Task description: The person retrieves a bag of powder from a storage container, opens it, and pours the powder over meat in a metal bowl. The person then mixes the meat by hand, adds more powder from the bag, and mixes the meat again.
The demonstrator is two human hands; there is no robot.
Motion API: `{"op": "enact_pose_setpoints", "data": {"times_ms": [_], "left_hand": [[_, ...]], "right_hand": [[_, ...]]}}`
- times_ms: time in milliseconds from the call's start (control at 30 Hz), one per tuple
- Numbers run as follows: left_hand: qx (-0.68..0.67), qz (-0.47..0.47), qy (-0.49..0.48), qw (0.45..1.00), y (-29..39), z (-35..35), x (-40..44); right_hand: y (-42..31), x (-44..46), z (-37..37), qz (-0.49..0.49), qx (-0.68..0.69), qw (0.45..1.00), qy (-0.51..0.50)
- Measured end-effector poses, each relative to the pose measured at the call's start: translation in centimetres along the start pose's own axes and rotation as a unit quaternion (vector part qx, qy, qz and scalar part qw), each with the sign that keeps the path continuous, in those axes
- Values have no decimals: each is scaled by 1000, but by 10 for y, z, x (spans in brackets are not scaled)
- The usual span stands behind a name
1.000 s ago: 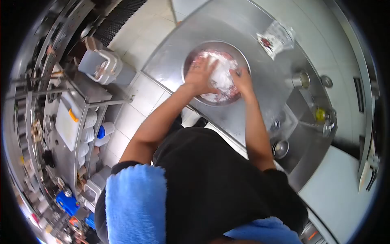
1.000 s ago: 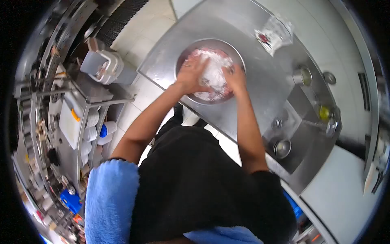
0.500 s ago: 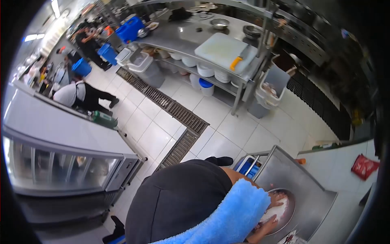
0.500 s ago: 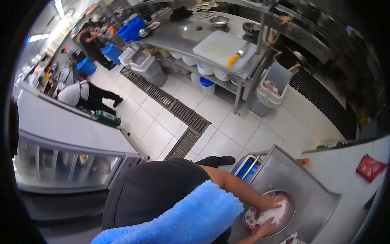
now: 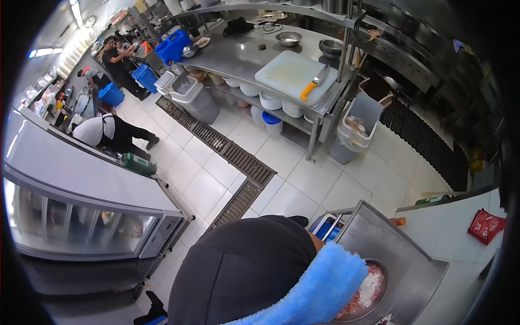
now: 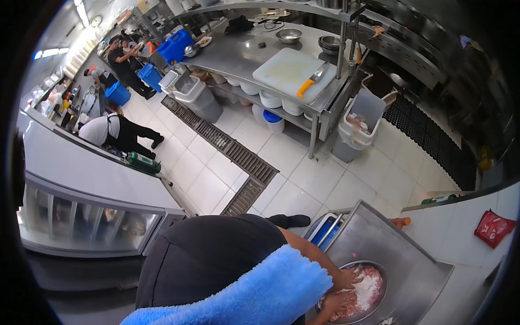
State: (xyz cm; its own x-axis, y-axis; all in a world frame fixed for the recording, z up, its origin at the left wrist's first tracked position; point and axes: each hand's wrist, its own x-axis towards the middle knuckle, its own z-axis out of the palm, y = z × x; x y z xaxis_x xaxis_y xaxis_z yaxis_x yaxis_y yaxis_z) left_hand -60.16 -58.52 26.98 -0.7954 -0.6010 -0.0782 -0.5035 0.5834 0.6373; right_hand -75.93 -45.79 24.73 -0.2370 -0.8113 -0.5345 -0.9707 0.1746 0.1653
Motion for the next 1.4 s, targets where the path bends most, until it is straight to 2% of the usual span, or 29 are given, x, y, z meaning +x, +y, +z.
{"op": "enact_pose_setpoints", "data": {"times_ms": [67, 200, 333, 367, 400, 433, 467, 500, 533, 567, 600, 633, 667, 733, 800, 867, 933, 967, 1033, 1067, 1133, 1167, 1200, 1233, 1300, 1367, 1400], "left_hand": [[-1, -7, -5, 1000, -3, -1, 1], [-8, -17, -2, 1000, -6, -11, -6], [-24, -14, -15, 999, 4, -11, -8], [-28, 5, -34, 999, 22, 1, -3], [-34, -21, -74, 996, 37, -5, -2], [-37, -59, -131, 989, 45, -5, 3], [-25, -95, -197, 975, 53, -13, 5], [-5, -142, -272, 952, 65, -31, 12], [-17, -101, -94, 990, 36, 29, 16], [-12, -139, -95, 986, 36, 20, 20], [48, -111, -27, 992, 53, -1, 5], [20, -154, 12, 988, 35, 17, 12], [-122, -243, -11, 962, 41, 8, 18], [-194, -292, -3, 936, 36, 11, 30], [-219, -320, 23, 921, 22, 27, 50], [-353, -293, 31, 888, 11, 46, 58], [-492, -242, 66, 834, 17, 53, 56], [-479, -258, 70, 836, 20, 50, 57], [-453, -295, 80, 837, 20, 49, 52], [-386, -325, 84, 859, 23, 48, 52], [-287, -322, 41, 901, 38, 28, 49], [-233, -318, 21, 919, 43, 18, 44], [-237, -285, 1, 929, 46, 15, 39], [-332, -259, -26, 907, 48, 11, 28], [-512, -196, -79, 833, 51, 1, 8], [-332, -31, -145, 931, 20, 17, -5], [-265, -23, -171, 948, 19, 20, -6]], "right_hand": [[10, 15, 13, -24, 4, 999, -28], [15, 31, 14, -54, 18, 998, -1], [46, 56, 12, -145, 74, 987, -7], [50, 56, 9, -169, 96, 981, -8], [46, 37, -2, -162, 106, 981, -8], [53, 23, 0, -143, 117, 983, -1], [35, -8, -47, -71, 102, 992, -37], [44, -16, -44, -57, 115, 992, 14], [41, -27, -50, 17, 220, 973, 66], [46, -42, -55, -16, 151, 975, 165], [53, -51, -42, 56, 228, 962, 137], [58, -44, -35, 106, 301, 940, 121], [61, -39, -27, 130, 301, 927, 184], [58, -22, -8, 162, 294, 890, 309], [57, 34, 20, 103, 565, 776, 259], [46, 48, 15, 87, 773, 612, 145], [49, 50, 9, 86, 792, 598, 87], [52, 51, 6, 83, 800, 591, 60], [48, 38, -10, 84, 743, 656, 105], [45, 29, -15, 92, 710, 685, 133], [39, 20, -24, 82, 629, 742, 217], [36, 11, -27, 54, 638, 740, 205], [27, -18, -53, 28, 645, 738, 194], [18, -44, -67, 0, 651, 737, 182], [-9, -55, -26, -4, 390, 865, 316], [-35, -68, -6, 4, 318, 907, 276], [-42, -68, -4, 7, 282, 925, 255]]}}
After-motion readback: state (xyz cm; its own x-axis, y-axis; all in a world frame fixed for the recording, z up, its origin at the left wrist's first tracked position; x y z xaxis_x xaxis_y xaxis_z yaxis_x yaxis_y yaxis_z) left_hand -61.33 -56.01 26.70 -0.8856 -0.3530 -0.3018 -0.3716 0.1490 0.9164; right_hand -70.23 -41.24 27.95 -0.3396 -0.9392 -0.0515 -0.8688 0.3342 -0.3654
